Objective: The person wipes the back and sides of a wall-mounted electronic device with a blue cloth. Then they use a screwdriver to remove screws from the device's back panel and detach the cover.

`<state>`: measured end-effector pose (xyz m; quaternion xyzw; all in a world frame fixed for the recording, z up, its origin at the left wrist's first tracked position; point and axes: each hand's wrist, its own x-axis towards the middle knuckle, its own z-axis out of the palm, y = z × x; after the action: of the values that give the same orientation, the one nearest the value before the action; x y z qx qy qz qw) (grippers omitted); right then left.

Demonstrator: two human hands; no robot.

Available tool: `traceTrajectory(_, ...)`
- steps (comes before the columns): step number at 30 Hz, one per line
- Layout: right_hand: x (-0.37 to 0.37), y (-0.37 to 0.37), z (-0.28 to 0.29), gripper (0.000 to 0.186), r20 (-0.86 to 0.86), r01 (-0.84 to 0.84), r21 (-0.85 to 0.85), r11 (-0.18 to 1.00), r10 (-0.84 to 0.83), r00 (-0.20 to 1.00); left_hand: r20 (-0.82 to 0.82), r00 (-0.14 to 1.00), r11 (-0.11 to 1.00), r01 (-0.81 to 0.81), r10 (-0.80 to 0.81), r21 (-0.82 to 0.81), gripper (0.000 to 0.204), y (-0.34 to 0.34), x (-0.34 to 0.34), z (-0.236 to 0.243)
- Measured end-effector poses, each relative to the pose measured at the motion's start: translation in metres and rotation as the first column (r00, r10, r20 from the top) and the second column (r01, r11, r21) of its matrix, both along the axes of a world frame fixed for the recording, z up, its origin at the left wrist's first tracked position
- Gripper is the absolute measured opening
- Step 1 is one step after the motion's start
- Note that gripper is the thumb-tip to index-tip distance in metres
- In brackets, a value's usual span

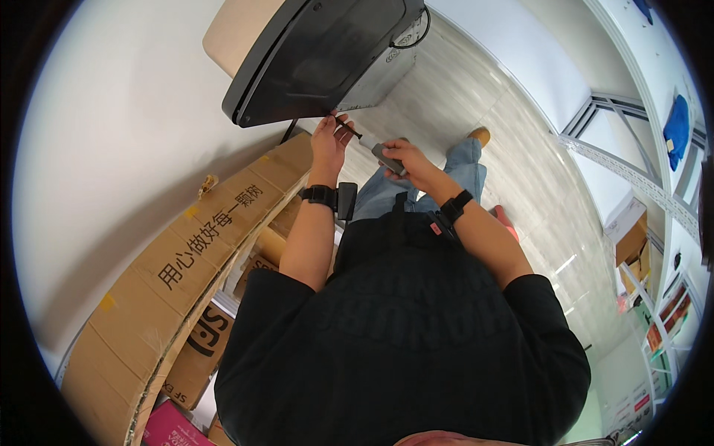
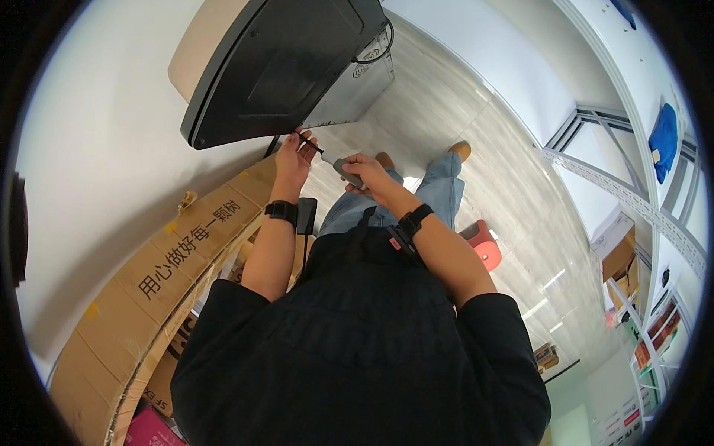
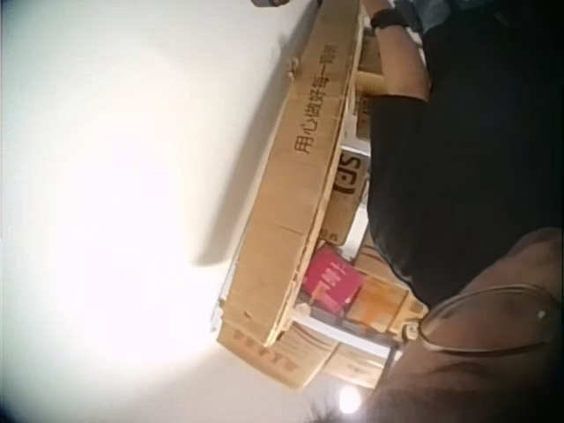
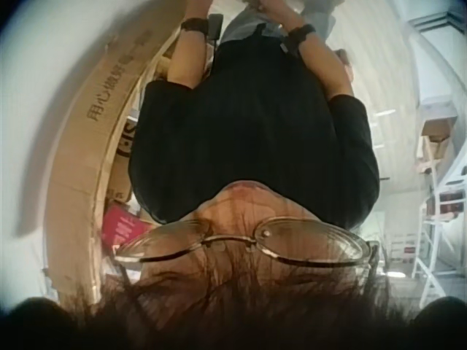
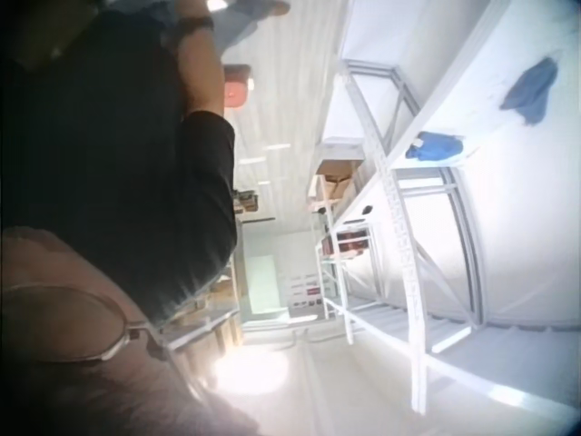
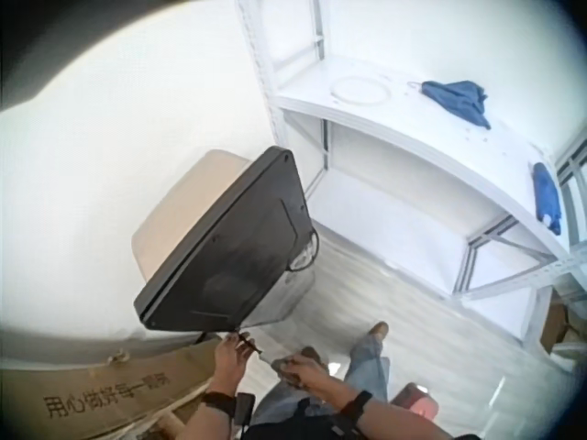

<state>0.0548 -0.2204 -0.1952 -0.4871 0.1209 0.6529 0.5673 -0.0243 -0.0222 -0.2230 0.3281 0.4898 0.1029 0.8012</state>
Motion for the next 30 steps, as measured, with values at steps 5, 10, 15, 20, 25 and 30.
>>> traceTrajectory(5, -0.002, 0.002, -0.006, 0.031, -0.032, 0.037, 0.015, 0.999, -0.037, 0.999, -0.015, 0.999, 0.998, -0.052, 0.052, 0.021, 0.019, 0.001, 0.002, -0.008)
traceTrajectory(10, -0.003, 0.002, -0.018, 0.029, -0.068, 0.064, 0.028, 0.998, -0.062, 0.996, -0.024, 0.999, 0.999, -0.048, 0.048, 0.024, 0.019, 0.0, 0.004, -0.004)
traceTrajectory(15, -0.003, 0.002, -0.023, 0.028, -0.08, 0.064, 0.051, 0.997, -0.059, 0.995, -0.049, 0.997, 0.998, -0.058, 0.06, 0.039, 0.02, -0.001, 0.007, 0.0)
traceTrajectory(20, -0.006, 0.007, -0.014, 0.029, 0.158, 0.021, -0.006, 1.0, -0.019, 0.987, -0.049, 0.997, 0.998, -0.051, 0.053, 0.036, 0.02, -0.001, 0.007, 0.0)
traceTrajectory(25, -0.009, 0.012, -0.01, 0.037, 0.394, -0.038, -0.004, 0.999, 0.037, 0.918, -0.041, 0.997, 0.998, -0.065, 0.066, 0.01, 0.019, 0.001, 0.007, -0.001)
traceTrajectory(30, -0.019, 0.014, -0.025, 0.042, 0.639, -0.054, -0.029, 0.998, 0.06, 0.767, -0.154, 0.988, 0.998, -0.015, 0.024, 0.058, 0.005, -0.006, 0.012, 0.006)
